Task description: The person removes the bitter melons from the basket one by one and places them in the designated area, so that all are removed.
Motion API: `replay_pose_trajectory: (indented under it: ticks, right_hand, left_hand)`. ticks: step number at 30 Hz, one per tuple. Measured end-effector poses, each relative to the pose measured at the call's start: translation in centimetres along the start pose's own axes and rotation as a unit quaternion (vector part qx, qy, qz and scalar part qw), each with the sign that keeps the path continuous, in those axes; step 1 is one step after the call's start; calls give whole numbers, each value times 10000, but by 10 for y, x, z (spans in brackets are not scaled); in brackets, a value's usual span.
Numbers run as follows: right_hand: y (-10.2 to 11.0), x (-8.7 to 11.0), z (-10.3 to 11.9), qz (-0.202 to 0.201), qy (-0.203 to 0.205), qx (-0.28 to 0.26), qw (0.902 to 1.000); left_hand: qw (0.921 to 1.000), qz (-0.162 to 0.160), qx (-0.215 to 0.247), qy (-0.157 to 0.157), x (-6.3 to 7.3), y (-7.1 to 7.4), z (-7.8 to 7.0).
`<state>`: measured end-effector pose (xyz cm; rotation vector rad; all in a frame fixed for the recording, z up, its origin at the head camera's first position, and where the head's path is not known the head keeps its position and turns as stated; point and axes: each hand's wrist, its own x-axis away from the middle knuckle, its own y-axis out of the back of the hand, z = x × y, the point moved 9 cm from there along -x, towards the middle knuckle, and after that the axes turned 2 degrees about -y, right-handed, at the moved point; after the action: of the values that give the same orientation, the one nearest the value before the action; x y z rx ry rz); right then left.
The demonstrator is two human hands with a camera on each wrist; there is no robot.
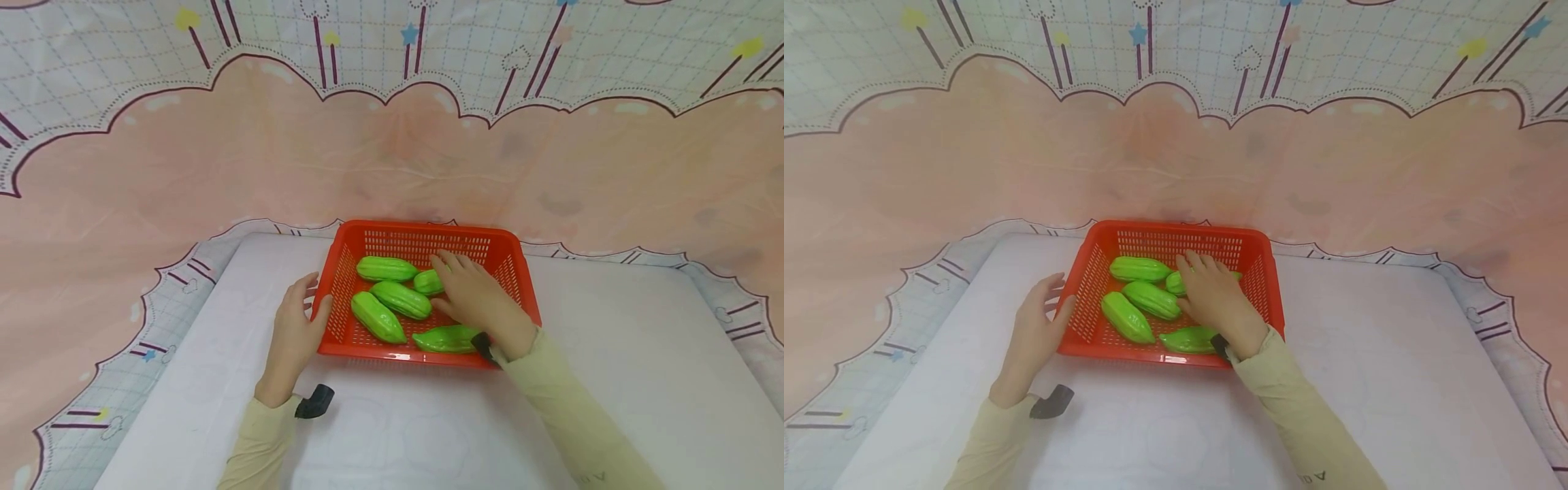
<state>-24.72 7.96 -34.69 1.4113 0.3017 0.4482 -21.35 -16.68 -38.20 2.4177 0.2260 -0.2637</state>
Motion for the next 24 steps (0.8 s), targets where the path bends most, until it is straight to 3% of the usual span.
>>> replay_pose_trajectory:
  ticks: [9, 24]
  right_hand:
    - [-8, -11, -3, 394, -68, -181, 9990]
    - [-19, -24, -12, 698, -35, -164, 9974]
  left_hand:
    - [9974, 313, 466, 460, -1, -7, 14]
    - [9886, 425, 1241, 745, 3, -13, 22]
